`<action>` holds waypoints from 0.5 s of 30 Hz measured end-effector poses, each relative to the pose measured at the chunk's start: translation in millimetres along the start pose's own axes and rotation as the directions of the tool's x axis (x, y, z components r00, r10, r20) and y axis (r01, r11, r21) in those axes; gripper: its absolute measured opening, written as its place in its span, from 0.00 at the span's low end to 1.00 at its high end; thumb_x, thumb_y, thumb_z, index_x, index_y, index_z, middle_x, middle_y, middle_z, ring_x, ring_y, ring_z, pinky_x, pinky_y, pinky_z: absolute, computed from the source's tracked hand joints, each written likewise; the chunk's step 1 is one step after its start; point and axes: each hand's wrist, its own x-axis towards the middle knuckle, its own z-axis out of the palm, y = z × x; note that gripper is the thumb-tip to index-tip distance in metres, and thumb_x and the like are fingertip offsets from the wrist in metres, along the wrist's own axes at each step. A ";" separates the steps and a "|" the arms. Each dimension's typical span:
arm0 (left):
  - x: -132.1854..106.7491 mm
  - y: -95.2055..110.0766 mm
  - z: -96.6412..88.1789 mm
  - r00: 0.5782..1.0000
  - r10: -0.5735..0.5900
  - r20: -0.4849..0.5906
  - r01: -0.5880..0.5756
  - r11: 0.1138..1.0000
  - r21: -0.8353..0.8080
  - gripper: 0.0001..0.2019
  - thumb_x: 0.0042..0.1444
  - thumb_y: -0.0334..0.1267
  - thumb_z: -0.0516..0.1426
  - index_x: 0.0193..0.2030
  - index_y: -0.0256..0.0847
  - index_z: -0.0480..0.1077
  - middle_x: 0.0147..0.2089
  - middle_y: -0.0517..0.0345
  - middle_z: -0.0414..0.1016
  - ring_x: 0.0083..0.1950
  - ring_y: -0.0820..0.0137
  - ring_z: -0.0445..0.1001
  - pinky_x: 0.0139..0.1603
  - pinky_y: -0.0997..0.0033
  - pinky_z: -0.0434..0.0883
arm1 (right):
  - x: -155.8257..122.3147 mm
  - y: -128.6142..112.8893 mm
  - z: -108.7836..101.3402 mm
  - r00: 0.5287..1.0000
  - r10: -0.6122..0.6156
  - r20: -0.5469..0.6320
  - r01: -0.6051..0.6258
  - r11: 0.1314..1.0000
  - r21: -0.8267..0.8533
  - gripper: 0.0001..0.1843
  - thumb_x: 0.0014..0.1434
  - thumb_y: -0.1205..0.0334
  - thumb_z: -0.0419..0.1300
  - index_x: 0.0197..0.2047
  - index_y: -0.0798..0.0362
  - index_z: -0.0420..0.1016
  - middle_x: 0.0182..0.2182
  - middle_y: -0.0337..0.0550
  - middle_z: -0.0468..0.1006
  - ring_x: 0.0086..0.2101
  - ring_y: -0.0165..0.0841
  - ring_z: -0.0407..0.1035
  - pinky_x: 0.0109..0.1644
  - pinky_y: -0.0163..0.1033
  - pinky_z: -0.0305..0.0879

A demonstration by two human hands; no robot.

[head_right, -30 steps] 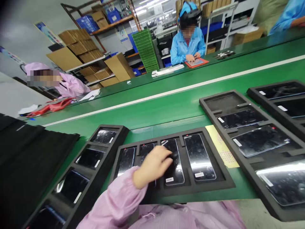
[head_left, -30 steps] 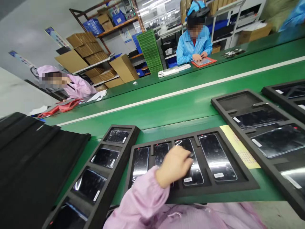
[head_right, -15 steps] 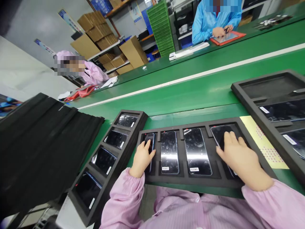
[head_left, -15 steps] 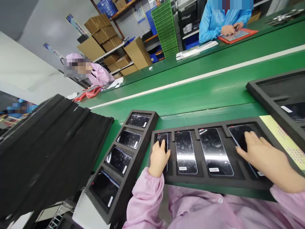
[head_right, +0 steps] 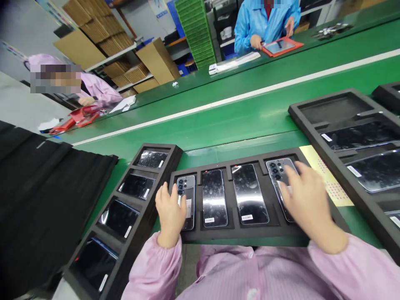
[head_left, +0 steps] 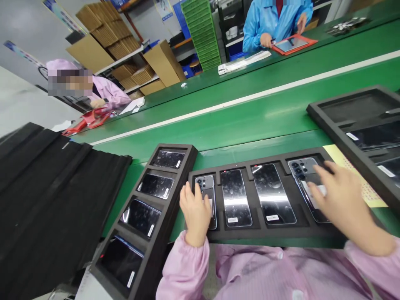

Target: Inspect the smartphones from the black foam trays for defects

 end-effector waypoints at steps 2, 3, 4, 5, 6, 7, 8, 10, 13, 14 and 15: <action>-6.2 26.0 15.2 0.981 0.184 0.068 -0.186 0.982 0.024 0.23 0.55 0.38 0.54 0.54 0.25 0.68 0.62 0.28 0.62 0.66 0.46 0.58 0.64 0.46 0.58 | -1.7 -36.8 14.5 0.983 -0.182 0.023 0.181 0.982 0.051 0.19 0.61 0.60 0.48 0.44 0.63 0.75 0.44 0.67 0.74 0.43 0.52 0.71 0.45 0.56 0.68; -8.5 38.6 22.8 0.958 0.243 0.151 -0.249 0.968 0.018 0.25 0.53 0.39 0.56 0.55 0.24 0.67 0.62 0.27 0.62 0.66 0.45 0.58 0.63 0.46 0.60 | -2.1 -54.2 22.0 0.973 -0.216 0.085 0.210 0.975 0.077 0.18 0.59 0.61 0.51 0.46 0.63 0.74 0.47 0.66 0.74 0.47 0.53 0.69 0.48 0.56 0.68; -10.1 50.5 29.7 0.932 0.275 0.237 -0.287 0.958 0.018 0.28 0.52 0.40 0.57 0.57 0.22 0.65 0.62 0.25 0.61 0.66 0.44 0.58 0.63 0.46 0.61 | -2.1 -69.6 28.8 0.961 -0.208 0.182 0.199 0.978 0.068 0.20 0.57 0.60 0.55 0.50 0.62 0.73 0.52 0.67 0.71 0.51 0.56 0.66 0.50 0.59 0.66; -11.0 61.1 34.9 0.907 0.286 0.309 -0.309 0.951 0.029 0.30 0.51 0.39 0.58 0.58 0.21 0.63 0.62 0.23 0.60 0.66 0.43 0.57 0.62 0.46 0.61 | -1.3 -82.1 34.1 0.944 -0.191 0.270 0.184 0.982 0.050 0.24 0.55 0.60 0.57 0.53 0.64 0.71 0.55 0.68 0.68 0.54 0.60 0.62 0.51 0.63 0.63; -10.9 70.2 37.6 0.889 0.284 0.359 -0.321 0.946 0.046 0.32 0.50 0.38 0.59 0.59 0.19 0.62 0.63 0.22 0.59 0.67 0.41 0.56 0.62 0.45 0.61 | 0.0 -91.1 37.3 0.922 -0.176 0.345 0.172 0.984 0.042 0.26 0.53 0.62 0.58 0.55 0.65 0.70 0.57 0.69 0.65 0.57 0.61 0.58 0.53 0.66 0.60; -9.5 77.1 37.3 0.879 0.277 0.388 -0.325 0.944 0.062 0.32 0.49 0.37 0.59 0.59 0.19 0.62 0.63 0.21 0.58 0.67 0.41 0.55 0.63 0.46 0.60 | 2.1 -96.1 37.7 0.902 -0.153 0.404 0.152 0.988 0.035 0.28 0.52 0.65 0.57 0.56 0.66 0.68 0.59 0.69 0.63 0.58 0.62 0.56 0.54 0.67 0.59; -6.7 81.6 33.9 0.877 0.263 0.402 -0.316 0.946 0.069 0.32 0.48 0.35 0.59 0.59 0.19 0.61 0.64 0.22 0.58 0.67 0.42 0.55 0.63 0.47 0.60 | 4.7 -96.9 35.2 0.890 -0.135 0.436 0.129 0.991 0.043 0.29 0.50 0.68 0.56 0.57 0.67 0.67 0.59 0.69 0.62 0.59 0.61 0.55 0.55 0.66 0.59; 2.7 81.4 19.0 0.880 0.191 0.435 -0.236 0.970 0.051 0.32 0.47 0.32 0.56 0.61 0.23 0.60 0.60 0.27 0.65 0.64 0.45 0.62 0.61 0.49 0.63 | 10.9 -86.2 22.8 0.891 -0.080 0.447 0.043 0.995 0.092 0.30 0.49 0.71 0.52 0.57 0.68 0.67 0.57 0.67 0.65 0.57 0.56 0.61 0.54 0.57 0.65; 19.0 59.6 -8.2 0.870 -0.031 0.492 0.030 0.999 0.010 0.34 0.49 0.31 0.51 0.66 0.35 0.54 0.47 0.43 0.78 0.49 0.52 0.76 0.52 0.50 0.71 | 19.9 -49.3 -0.3 0.864 0.113 0.490 -0.176 0.981 0.084 0.32 0.52 0.68 0.48 0.61 0.64 0.61 0.36 0.57 0.79 0.35 0.47 0.76 0.35 0.47 0.72; 22.4 49.3 -13.6 0.864 -0.075 0.498 0.106 0.994 -0.034 0.35 0.50 0.31 0.50 0.67 0.37 0.52 0.47 0.46 0.78 0.47 0.54 0.77 0.51 0.52 0.71 | 21.5 -36.2 -5.0 0.838 0.180 0.516 -0.245 0.968 0.061 0.32 0.54 0.67 0.48 0.62 0.64 0.60 0.28 0.51 0.79 0.28 0.46 0.75 0.30 0.45 0.71; 23.8 39.3 -15.8 0.864 -0.089 0.496 0.166 0.980 -0.113 0.34 0.50 0.32 0.50 0.67 0.38 0.52 0.50 0.48 0.77 0.50 0.56 0.76 0.54 0.54 0.70 | 21.9 -25.3 -7.1 0.818 0.220 0.531 -0.303 0.950 0.074 0.31 0.54 0.65 0.48 0.62 0.63 0.60 0.24 0.47 0.78 0.25 0.44 0.74 0.29 0.44 0.70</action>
